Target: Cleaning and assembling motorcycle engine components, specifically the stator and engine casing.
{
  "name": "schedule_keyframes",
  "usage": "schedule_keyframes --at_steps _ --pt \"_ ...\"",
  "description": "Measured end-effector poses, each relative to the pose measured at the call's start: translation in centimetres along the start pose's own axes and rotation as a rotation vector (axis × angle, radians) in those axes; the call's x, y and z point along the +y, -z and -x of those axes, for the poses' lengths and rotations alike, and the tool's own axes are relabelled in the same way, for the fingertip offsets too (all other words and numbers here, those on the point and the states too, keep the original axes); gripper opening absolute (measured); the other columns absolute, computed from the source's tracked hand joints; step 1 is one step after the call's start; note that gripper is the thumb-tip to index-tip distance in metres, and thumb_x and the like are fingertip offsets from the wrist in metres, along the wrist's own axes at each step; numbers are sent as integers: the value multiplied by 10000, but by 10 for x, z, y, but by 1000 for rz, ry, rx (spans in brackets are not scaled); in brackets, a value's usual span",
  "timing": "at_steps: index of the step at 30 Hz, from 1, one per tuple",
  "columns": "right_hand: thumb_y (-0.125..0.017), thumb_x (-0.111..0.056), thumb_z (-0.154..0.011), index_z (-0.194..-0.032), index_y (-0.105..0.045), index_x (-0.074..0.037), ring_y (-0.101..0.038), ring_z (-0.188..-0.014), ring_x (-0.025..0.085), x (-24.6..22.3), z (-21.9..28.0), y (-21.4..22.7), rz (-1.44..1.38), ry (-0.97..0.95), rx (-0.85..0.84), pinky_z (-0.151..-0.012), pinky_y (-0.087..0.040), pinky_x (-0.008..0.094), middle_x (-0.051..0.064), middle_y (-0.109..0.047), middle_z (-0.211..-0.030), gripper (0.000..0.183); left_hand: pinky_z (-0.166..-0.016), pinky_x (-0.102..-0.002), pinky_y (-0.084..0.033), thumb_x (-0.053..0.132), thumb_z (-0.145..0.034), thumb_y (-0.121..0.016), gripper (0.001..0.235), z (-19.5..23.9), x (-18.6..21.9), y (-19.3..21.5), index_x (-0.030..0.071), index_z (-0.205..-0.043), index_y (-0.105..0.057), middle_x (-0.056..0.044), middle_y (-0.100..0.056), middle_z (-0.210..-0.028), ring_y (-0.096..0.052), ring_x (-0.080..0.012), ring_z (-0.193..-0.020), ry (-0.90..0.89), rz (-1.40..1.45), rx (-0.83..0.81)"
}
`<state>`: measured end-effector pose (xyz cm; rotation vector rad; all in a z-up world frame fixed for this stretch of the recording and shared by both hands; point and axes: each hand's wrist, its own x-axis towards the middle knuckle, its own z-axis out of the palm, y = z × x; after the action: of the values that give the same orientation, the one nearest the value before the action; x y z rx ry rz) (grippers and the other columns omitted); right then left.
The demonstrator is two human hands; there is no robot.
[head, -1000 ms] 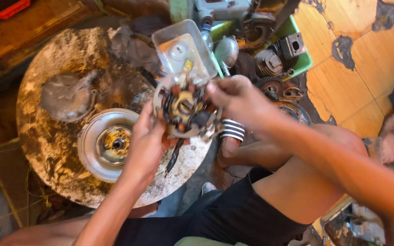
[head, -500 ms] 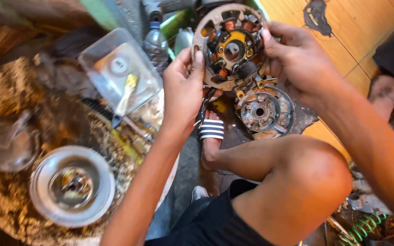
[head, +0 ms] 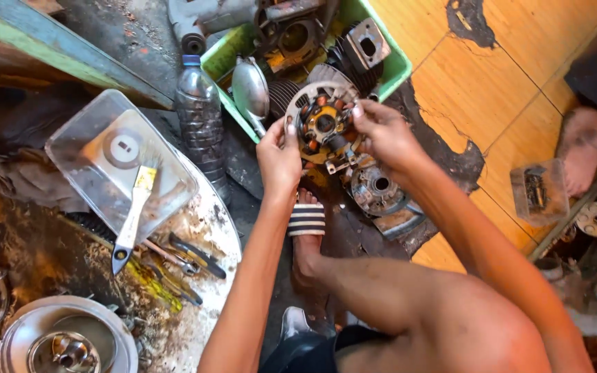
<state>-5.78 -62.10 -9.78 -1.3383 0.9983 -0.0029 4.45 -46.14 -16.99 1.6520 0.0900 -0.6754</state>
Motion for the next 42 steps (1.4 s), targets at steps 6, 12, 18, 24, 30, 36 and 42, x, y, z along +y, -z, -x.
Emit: schedule_keyframes --at_steps 6,12,18,24,30,36,42 --pt "-622 -243 -1007 -1371 -559 3 -692 -801 174 42 -58 -28 8 -9 -63 -638 -621 293 142 -698 -1055 444 -454 -453 -654 228 -1007 -643 248 -57 -92 2 152 -1224 -737 -186 -748 -1023 -727 -317 -756 179 16 305" --pt "-607 -182 -991 -1254 -654 -47 -707 -686 180 67 -126 -57 173 59 -175 -535 -612 298 118 -715 -869 300 -462 -436 -672 242 -1009 -634 248 -53 -71 5 174 -1227 -731 -168 -761 -1032 -744 -288 -784 274 87 467" --pt "-593 -128 -982 -1183 -687 -45 -687 -608 171 87 -170 -74 274 118 -212 -489 -588 300 108 -700 -769 236 -716 -431 -647 245 -1004 -641 224 -86 -117 5 162 -1176 -759 -124 -783 -1020 -742 -307 -997 190 -161 590" --pt "-617 -126 -966 -1196 -696 -66 -659 -697 157 107 -195 -83 298 88 -201 -617 -569 297 74 -712 -818 251 -806 -351 -622 290 -975 -664 175 -81 -107 -4 264 -1089 -795 -14 -792 -955 -749 -229 -965 195 -207 690" --pt "-657 -213 -955 -1175 -736 -138 -712 -703 135 109 -196 -93 500 124 -128 -645 -554 320 36 -749 -775 245 -883 -358 -566 248 -929 -732 191 -98 -154 2 177 -1091 -804 -80 -698 -940 -718 -288 -953 50 -291 775" --pt "-549 -119 -1020 -1335 -625 -13 -646 -1157 395 73 -166 -90 653 82 -106 -932 -555 553 227 -699 -1150 340 -863 -377 -569 213 -901 -753 199 -87 -137 1 155 -1084 -803 -106 -693 -912 -712 -318 -938 6 -332 731" --pt "-560 -111 -1009 -1304 -651 -12 -648 -1158 395 40 -138 -97 680 149 -108 -943 -553 564 213 -708 -1130 324 -865 -391 -576 221 -891 -733 275 -82 -141 -1 208 -1161 -785 -118 -684 -919 -711 -336 -941 55 -339 742"
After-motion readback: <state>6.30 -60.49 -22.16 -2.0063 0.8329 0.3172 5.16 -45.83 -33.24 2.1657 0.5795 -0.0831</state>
